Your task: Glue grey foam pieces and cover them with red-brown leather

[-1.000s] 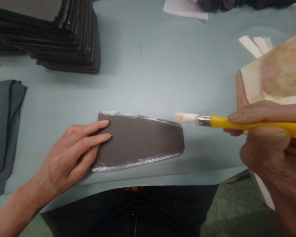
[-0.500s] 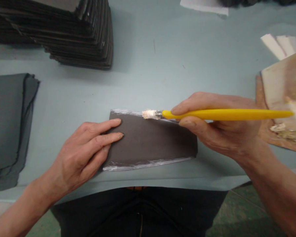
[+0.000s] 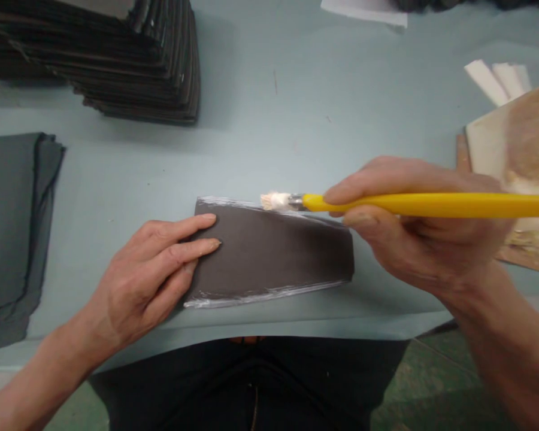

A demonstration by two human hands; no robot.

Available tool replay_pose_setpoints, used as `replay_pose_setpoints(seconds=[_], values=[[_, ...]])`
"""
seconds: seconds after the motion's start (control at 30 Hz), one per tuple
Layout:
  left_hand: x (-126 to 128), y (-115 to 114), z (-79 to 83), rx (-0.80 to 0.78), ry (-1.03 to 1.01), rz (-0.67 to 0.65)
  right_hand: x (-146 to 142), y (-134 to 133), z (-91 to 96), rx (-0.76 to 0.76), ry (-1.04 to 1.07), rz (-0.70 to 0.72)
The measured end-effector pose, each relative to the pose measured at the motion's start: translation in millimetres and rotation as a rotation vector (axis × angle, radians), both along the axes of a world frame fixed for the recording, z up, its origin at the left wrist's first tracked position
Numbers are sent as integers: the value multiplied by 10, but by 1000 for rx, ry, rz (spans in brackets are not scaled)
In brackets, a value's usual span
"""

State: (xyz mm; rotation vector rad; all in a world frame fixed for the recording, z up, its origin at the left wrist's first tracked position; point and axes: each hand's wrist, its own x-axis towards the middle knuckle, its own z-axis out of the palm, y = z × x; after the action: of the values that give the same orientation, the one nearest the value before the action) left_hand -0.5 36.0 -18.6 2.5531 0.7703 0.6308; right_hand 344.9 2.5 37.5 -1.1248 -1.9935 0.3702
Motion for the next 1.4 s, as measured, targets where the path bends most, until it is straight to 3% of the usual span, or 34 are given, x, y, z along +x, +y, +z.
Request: replay_pose_setpoints(seconds=[0.1,0.2,0.43,0.93,1.13,1.4], values=[[-2,-1,3,-3,12,4,-61,97,-22,-20,-33,77],[4,0,10,-6,7,-8,31,86,-31,-58,-128,46],[13,13,-8,20,-31,-16,361,-181,3,-35,-181,-28],[55,-5,35,-22,10,47,698,-648,135,-13,-374,-165],[19,-2,34,-34,29,35,650,-862,92,-25,-112,-372],[34,39,-16,34,-29,-20,396,-778,-153,77,257,-490]])
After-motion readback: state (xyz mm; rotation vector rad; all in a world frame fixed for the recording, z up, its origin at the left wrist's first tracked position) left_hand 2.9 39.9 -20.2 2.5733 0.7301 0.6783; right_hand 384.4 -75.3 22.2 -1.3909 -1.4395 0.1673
